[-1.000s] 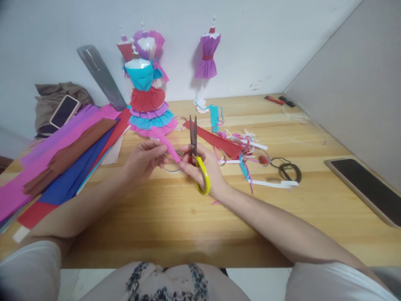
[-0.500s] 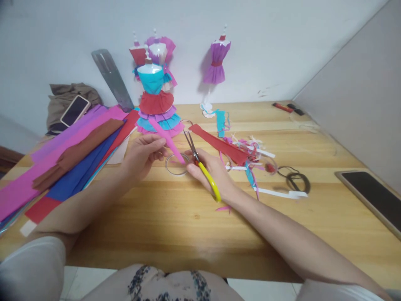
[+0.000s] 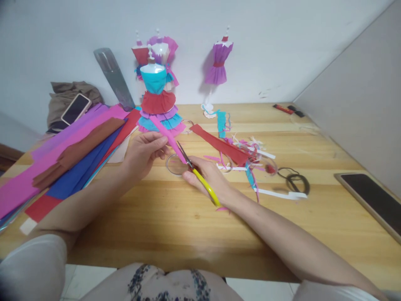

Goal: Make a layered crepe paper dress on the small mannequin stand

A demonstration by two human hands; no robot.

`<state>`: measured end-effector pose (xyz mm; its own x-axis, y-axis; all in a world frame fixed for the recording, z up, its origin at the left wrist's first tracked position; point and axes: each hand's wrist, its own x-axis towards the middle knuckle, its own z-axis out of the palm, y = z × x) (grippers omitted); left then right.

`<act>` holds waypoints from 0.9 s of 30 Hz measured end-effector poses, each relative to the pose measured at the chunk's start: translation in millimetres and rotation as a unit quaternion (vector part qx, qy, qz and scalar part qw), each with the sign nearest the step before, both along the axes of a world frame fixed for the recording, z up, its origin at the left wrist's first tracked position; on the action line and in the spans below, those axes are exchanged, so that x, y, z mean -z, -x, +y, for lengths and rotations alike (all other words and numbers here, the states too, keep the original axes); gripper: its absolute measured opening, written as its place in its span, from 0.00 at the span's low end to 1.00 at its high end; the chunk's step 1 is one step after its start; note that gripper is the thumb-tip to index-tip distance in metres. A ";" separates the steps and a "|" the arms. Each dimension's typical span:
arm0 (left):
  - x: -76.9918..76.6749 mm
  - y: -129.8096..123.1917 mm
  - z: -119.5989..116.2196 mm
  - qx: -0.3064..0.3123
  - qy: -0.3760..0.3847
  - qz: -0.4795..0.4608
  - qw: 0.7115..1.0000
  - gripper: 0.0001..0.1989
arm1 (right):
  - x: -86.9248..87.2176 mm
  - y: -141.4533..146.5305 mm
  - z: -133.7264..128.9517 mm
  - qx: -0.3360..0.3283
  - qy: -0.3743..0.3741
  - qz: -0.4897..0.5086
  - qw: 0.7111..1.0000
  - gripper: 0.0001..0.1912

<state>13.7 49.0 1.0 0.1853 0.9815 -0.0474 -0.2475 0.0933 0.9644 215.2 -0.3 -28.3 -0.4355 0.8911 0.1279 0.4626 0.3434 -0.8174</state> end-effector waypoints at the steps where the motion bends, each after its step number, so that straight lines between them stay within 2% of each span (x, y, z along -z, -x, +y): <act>1: 0.8 -0.2 -0.1 0.002 -0.001 -0.002 1.000 0.10 | 0.6 0.0 -0.2 0.000 0.001 -0.004 1.000 0.38; 9: 5.3 -2.8 -1.2 0.009 0.016 -0.011 1.000 0.07 | 5.7 -1.2 -1.4 0.016 -0.002 -0.020 1.000 0.33; 18: 1.9 -4.5 -1.6 0.001 0.055 0.002 0.998 0.06 | 12.9 -1.9 -0.8 0.029 -0.017 -0.035 0.999 0.31; 27: 1.7 -4.2 -0.9 0.001 0.068 0.015 0.998 0.07 | 11.8 0.9 -1.0 0.055 -0.017 -0.060 0.997 0.28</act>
<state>17.9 48.1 -0.6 0.1829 0.9652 -0.1867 -0.2180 0.2250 0.9497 214.4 -1.3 -40.1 -0.3489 0.9306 0.1108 0.5933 0.3109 -0.7426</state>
